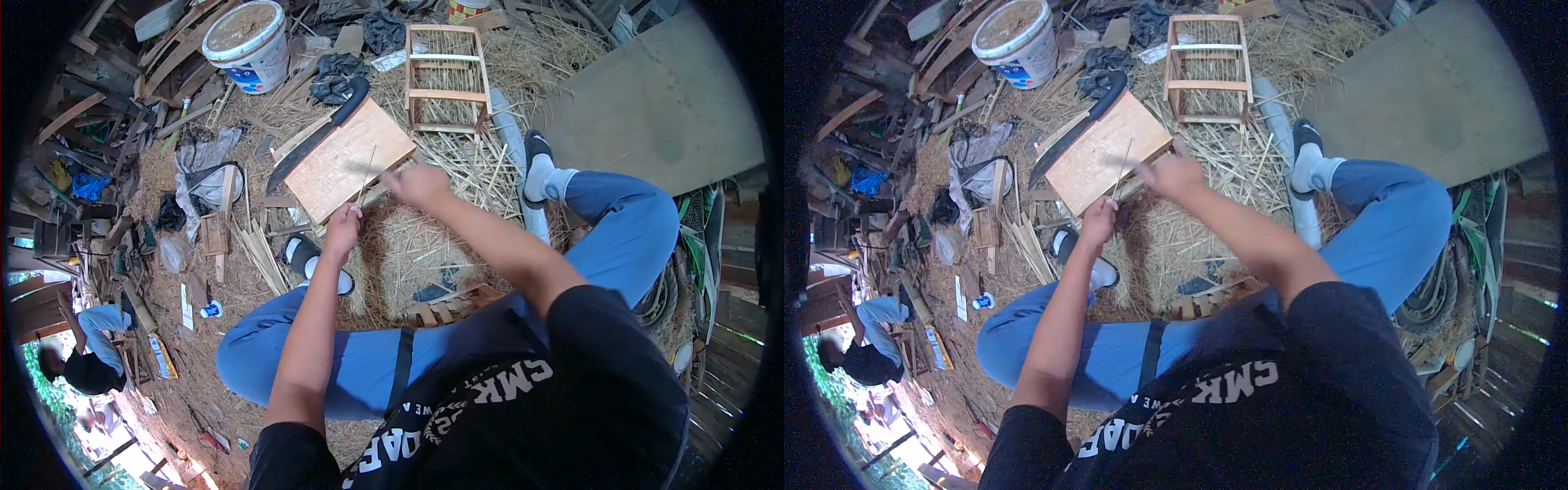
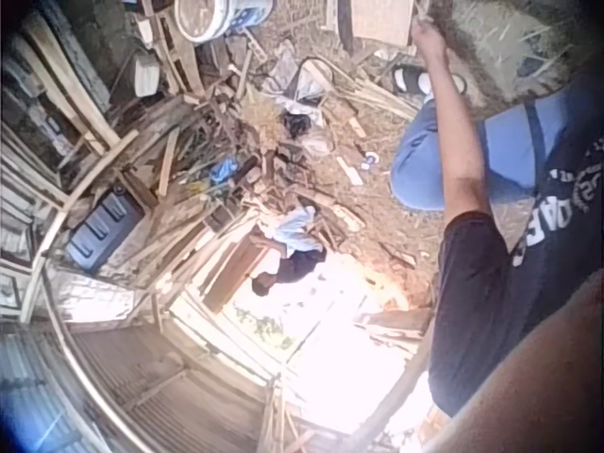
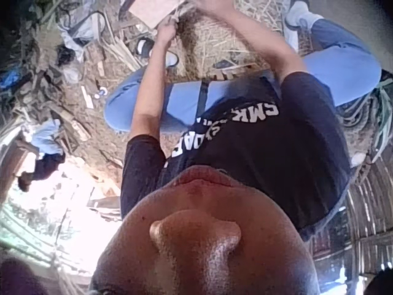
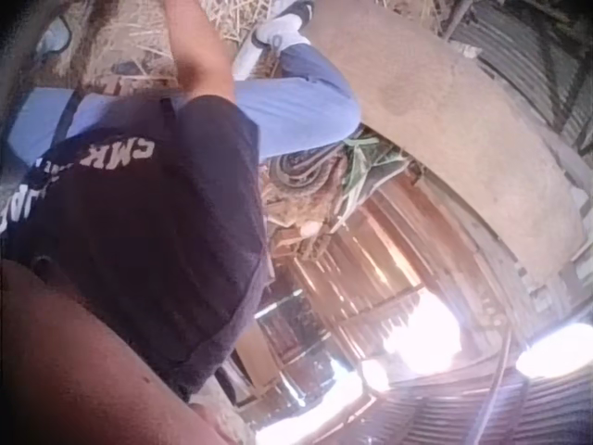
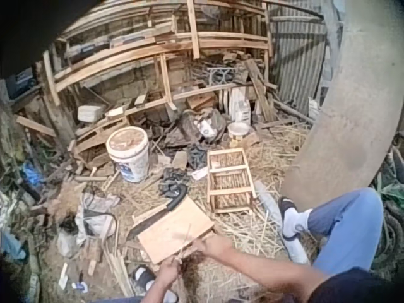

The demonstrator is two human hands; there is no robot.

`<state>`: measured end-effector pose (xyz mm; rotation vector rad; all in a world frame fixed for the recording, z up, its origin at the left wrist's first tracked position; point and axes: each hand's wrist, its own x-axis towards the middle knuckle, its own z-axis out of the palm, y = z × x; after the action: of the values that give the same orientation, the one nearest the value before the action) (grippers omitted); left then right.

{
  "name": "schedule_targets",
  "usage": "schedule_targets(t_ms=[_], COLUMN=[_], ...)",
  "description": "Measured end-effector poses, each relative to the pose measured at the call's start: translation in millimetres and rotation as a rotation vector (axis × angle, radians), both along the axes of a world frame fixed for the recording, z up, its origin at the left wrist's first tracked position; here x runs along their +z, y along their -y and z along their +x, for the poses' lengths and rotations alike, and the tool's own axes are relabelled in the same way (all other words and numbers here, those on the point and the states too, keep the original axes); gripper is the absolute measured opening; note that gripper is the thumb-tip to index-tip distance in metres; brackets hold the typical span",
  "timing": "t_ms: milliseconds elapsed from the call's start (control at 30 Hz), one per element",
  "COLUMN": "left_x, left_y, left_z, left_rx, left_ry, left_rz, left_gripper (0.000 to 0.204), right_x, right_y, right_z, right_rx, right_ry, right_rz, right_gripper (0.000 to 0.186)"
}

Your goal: The person uses a knife to shave and sharpen a thin bamboo stick while holding it against a wooden block. They repeatedly scrape the knife along the stick to smooth the surface and refine the ends, rotating the stick occasionally to ensure an even finish.

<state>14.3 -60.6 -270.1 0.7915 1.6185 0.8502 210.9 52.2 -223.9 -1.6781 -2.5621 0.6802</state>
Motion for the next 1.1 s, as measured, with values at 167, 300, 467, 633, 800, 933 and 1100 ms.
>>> schedule_targets(t_ms=[167, 300, 467, 633, 800, 933, 1100], left_x=[2, 0, -8, -13, -1, -2, 2], left_y=[2, -1, 3, 2, -3, 2, 8], left_z=[2, -1, -3, 2, 3, 1, -1], left_rx=[0.003, -0.004, 0.003, -0.006, 0.002, -0.007, 0.014], left_ry=[0.047, 0.055, -0.048, -0.065, 0.001, 0.022, 0.225], left_rz=[-0.021, -0.019, 0.072, 0.105, -0.007, 0.016, -0.073], left_gripper=[0.023, 0.023, 0.023, 0.022, 0.021, 0.021, 0.021], right_x=[-7, -3, -5, -13, -19, -6, -16], right_y=[-6, -20, 0, -15, -7, -44, -24], right_z=[1, -6, -12, -6, -4, 5, 1], right_rx=[0.229, -0.147, 0.181, 0.104, 0.052, -0.291, -0.296], right_ry=[0.109, 0.054, 0.074, 0.066, -0.004, -0.011, -0.07], right_rz=[0.016, -0.107, -0.046, -0.096, -0.055, -0.139, -0.12], right_gripper=[0.069, 0.071, 0.07, 0.07, 0.069, 0.068, 0.073])
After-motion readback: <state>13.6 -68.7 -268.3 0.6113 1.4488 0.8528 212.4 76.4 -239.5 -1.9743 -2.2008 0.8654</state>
